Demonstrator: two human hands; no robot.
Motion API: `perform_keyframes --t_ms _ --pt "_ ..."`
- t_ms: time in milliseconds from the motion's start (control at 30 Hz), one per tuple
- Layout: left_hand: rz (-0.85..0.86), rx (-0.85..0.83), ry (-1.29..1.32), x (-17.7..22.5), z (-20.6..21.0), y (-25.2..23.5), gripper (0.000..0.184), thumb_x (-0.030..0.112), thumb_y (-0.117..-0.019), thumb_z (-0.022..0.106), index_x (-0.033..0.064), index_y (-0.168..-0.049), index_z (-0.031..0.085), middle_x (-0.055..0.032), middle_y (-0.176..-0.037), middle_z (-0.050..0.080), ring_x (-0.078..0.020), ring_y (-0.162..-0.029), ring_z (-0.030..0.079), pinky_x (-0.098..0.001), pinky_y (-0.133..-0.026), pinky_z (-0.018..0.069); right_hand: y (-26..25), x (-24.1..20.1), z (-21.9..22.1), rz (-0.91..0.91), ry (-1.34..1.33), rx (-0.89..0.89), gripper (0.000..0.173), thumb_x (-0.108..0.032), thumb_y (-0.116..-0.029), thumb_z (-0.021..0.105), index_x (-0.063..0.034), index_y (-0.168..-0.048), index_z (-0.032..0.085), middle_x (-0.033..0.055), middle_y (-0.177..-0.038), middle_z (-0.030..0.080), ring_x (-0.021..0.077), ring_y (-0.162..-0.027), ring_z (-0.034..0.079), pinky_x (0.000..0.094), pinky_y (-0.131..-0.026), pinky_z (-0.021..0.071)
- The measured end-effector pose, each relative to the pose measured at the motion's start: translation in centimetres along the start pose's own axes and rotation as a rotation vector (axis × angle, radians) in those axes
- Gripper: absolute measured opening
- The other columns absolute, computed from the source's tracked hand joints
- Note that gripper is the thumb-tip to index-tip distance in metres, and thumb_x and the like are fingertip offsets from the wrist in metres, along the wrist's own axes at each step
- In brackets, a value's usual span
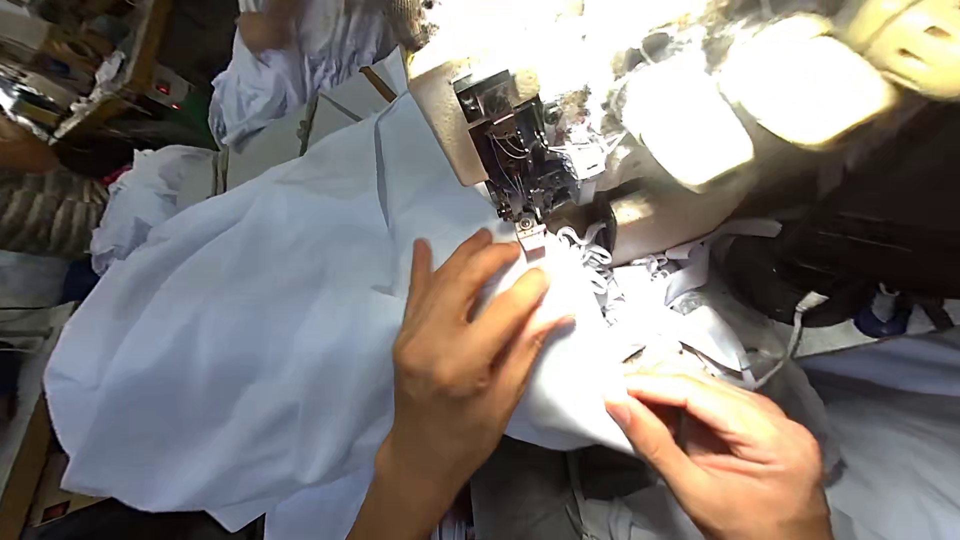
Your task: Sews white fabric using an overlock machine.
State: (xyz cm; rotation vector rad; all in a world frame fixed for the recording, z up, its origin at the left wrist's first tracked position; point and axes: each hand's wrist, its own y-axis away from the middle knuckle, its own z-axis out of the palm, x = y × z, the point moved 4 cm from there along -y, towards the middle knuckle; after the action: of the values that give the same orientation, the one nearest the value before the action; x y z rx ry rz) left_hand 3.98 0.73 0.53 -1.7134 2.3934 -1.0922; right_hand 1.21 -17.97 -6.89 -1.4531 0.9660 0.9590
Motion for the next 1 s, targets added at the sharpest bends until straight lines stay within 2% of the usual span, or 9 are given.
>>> perform_keyframes --t_ms 233,367,500,533,600,633,733,833,1000 --pt "-0.037 -0.001 0.061 -2.2 -0.9 -1.9 0.023 0.026 -0.0866 0.081 0.0102 -0.103 0.081 -0.0093 -0.119 0.073 -0.0214 -0.127 0.063 -0.0552 -0.119 0.0371 -1.8 -0.5 1.8 -0.104 -0.034 0.031 0.005 -0.015 -0.0909 0.076 -0.0095 -0.092 0.075 -0.0046 -0.09 0.075 0.0009 -0.093 0.069 0.015 -0.084 0.0573" --pt "0.003 -0.034 0.037 -2.0 -0.9 -2.5 0.024 0.027 -0.0903 0.078 0.0086 -0.105 0.081 -0.0114 -0.121 0.073 -0.0214 -0.122 0.065 -0.0522 -0.116 0.0395 -1.9 -0.3 2.4 -0.067 -0.06 0.024 0.009 -0.008 -0.0938 0.069 0.0003 -0.095 0.07 -0.0019 -0.09 0.074 -0.0042 -0.085 0.068 0.0121 -0.078 0.0579" --pt "-0.103 -0.154 -0.166 -2.3 -2.7 2.3 0.047 0.043 -0.103 0.057 0.0166 -0.142 0.064 -0.0083 -0.155 0.05 -0.0285 -0.149 0.039 -0.0653 -0.121 0.0233 1.2 -0.2 2.2 0.104 -0.099 -0.049 0.031 -0.013 -0.0953 0.069 0.0047 -0.119 0.06 -0.0021 -0.093 0.076 -0.0038 -0.082 0.07 0.0135 -0.075 0.0592" --pt "-0.195 -0.099 -0.215 -3.1 -3.6 5.8 0.055 0.048 -0.1008 0.059 0.0156 -0.145 0.059 -0.0109 -0.155 0.049 -0.0309 -0.147 0.041 -0.0639 -0.119 0.0286 2.2 0.1 1.8 0.135 -0.114 -0.072 0.038 -0.014 -0.0931 0.073 0.0064 -0.123 0.06 -0.0007 -0.096 0.077 -0.0023 -0.083 0.071 0.0147 -0.075 0.0603" --pt "-0.342 0.059 -0.24 -5.4 -4.7 13.2 0.052 0.041 -0.0933 0.072 -0.0012 -0.123 0.067 -0.0233 -0.123 0.066 -0.0371 -0.116 0.061 -0.0569 -0.096 0.0479 4.0 1.0 1.0 0.254 -0.174 -0.089 0.037 -0.012 -0.0874 0.078 0.0042 -0.118 0.066 -0.0011 -0.096 0.077 -0.0011 -0.081 0.072 0.0156 -0.072 0.0614" --pt "-0.376 0.092 -0.241 -6.3 -5.1 15.7 0.043 0.035 -0.094 0.072 -0.005 -0.11 0.069 -0.0225 -0.106 0.069 -0.0312 -0.1 0.065 -0.0469 -0.088 0.0526 4.7 1.6 0.6 0.33 -0.217 -0.09 0.028 -0.01 -0.0853 0.079 0.0007 -0.109 0.07 -0.0028 -0.092 0.076 -0.0007 -0.076 0.071 0.0162 -0.067 0.0614" --pt "-0.313 0.125 -0.233 -6.8 -8.3 17.1 0.029 0.02 -0.1002 0.065 -0.0088 -0.097 0.072 -0.019 -0.092 0.071 -0.0131 -0.088 0.068 -0.0218 -0.082 0.0539 5.9 2.7 0.2 0.452 -0.361 -0.116 0.007 -0.004 -0.0859 0.078 -0.0047 -0.092 0.073 -0.0053 -0.078 0.074 0.0018 -0.063 0.069 0.019 -0.058 0.0605" --pt "-0.25 0.14 -0.3 -6.3 -11.0 16.4 0.027 0.012 -0.102 0.061 -0.0113 -0.099 0.074 -0.0252 -0.097 0.073 -0.0182 -0.096 0.071 -0.0235 -0.09 0.0526 6.5 2.7 -0.1 0.52 -0.424 -0.143 0.003 -0.003 -0.0905 0.073 -0.006 -0.09 0.075 -0.0053 -0.076 0.074 0.0031 -0.063 0.07 0.0203 -0.059 0.0612" --pt "-0.19 0.153 -0.531 -7.9 -10.1 16.0 0.023 0.01 -0.1014 0.061 -0.0073 -0.097 0.076 -0.0255 -0.091 0.072 -0.0296 -0.085 0.071 -0.0333 -0.078 0.0546 6.3 4.1 -0.2 0.502 -0.439 -0.105 0.005 -0.001 -0.0869 0.076 -0.0058 -0.087 0.076 -0.0037 -0.075 0.074 0.0036 -0.064 0.069 0.0204 -0.06 0.0605"
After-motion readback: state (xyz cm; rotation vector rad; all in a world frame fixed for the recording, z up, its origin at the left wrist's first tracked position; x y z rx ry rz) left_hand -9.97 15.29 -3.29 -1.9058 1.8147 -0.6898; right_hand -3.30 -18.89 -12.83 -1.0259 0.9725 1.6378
